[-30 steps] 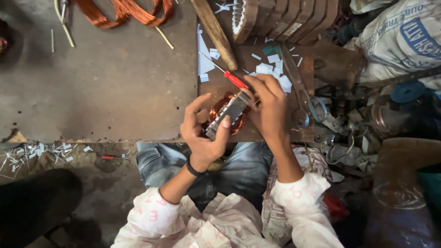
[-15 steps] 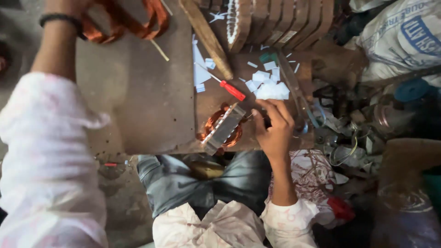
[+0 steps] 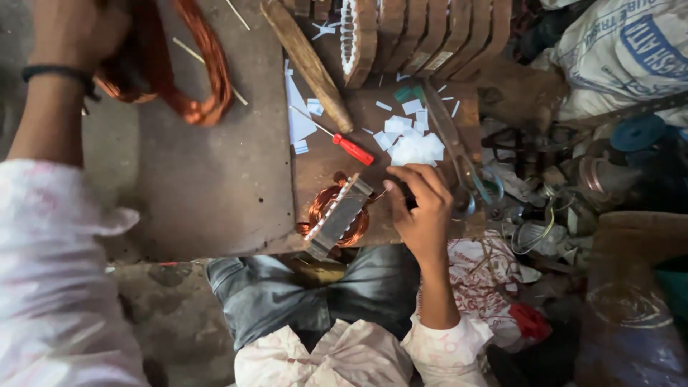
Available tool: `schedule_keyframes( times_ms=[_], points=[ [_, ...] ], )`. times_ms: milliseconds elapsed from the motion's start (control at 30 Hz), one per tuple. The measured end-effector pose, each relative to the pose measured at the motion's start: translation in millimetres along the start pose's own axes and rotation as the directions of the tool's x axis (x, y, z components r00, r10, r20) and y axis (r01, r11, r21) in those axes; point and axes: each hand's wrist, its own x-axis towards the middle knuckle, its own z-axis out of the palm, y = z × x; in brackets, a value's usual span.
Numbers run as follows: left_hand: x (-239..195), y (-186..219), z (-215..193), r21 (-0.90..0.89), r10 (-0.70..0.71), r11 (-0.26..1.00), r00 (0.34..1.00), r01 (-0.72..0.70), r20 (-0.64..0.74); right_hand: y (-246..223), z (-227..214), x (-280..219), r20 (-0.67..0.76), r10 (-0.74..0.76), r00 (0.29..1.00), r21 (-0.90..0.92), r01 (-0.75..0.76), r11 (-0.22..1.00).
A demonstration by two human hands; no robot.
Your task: The worker is winding and inserting copper wire coils into an electric motor stator and securing them with insulation strips.
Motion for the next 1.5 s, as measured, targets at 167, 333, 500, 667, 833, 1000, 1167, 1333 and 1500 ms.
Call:
schedule_keyframes(
  times_ms=[167,333,500,667,833,1000,1167,1333,1500],
  points=[
    [-45.1,77.8,-99.3,-0.067,0.132,0.988,0.987,-0.138,-0.088,-1.7,-0.5,0.4,0.003,0.001,1.0,-0.003,-0.001,1.0],
    [-58.0,99.1,-120.1,-0.025,0.039,0.999,0.996,-0.042,-0.082,-1.8,-0.3,-0.9,0.016,-0.013,1.0,-0.008,0.013,1.0],
    [-56.3,95.0,-100.9,0.121,0.054,0.992,0.984,-0.034,-0.169,-0.1,-0.2,-2.0,0.003,-0.003,1.0,-0.018,0.003,1.0],
    [-54.5,95.5,-102.2,0.169,0.106,0.983,0.977,-0.074,-0.185,-0.3,-0.8,-2.3,0.01,0.019,1.0,-0.002,-0.019,1.0],
    [-50.7,133.0,-177.1,0.068,0.074,0.996,0.969,-0.059,-0.236,0.5,-2.0,-3.3,0.016,0.014,1.0,0.001,-0.014,1.0],
    [-66.6,170.4,-255.2,-0.24,0.004,0.969,0.978,-0.055,-0.21,-2.6,-2.1,-2.6,-0.003,0.008,1.0,0.021,-0.008,1.0],
    [-96.8,224.7,-307.9,-0.48,-0.201,0.861,0.98,0.169,-0.015,8.1,-5.9,-8.7,-0.009,0.003,1.0,0.165,-0.002,0.986],
    [-133.4,247.4,-327.9,-0.445,-0.177,0.886,0.982,0.128,-0.069,-31.8,-32.1,-32.9,-0.239,0.028,0.971,0.177,0.015,0.984],
    [-133.1,306.3,-384.3,-0.423,-0.206,0.854,0.943,0.303,0.26,-104.9,-53.5,-59.6,-0.26,-0.086,0.962,0.423,0.193,0.885]
  ],
)
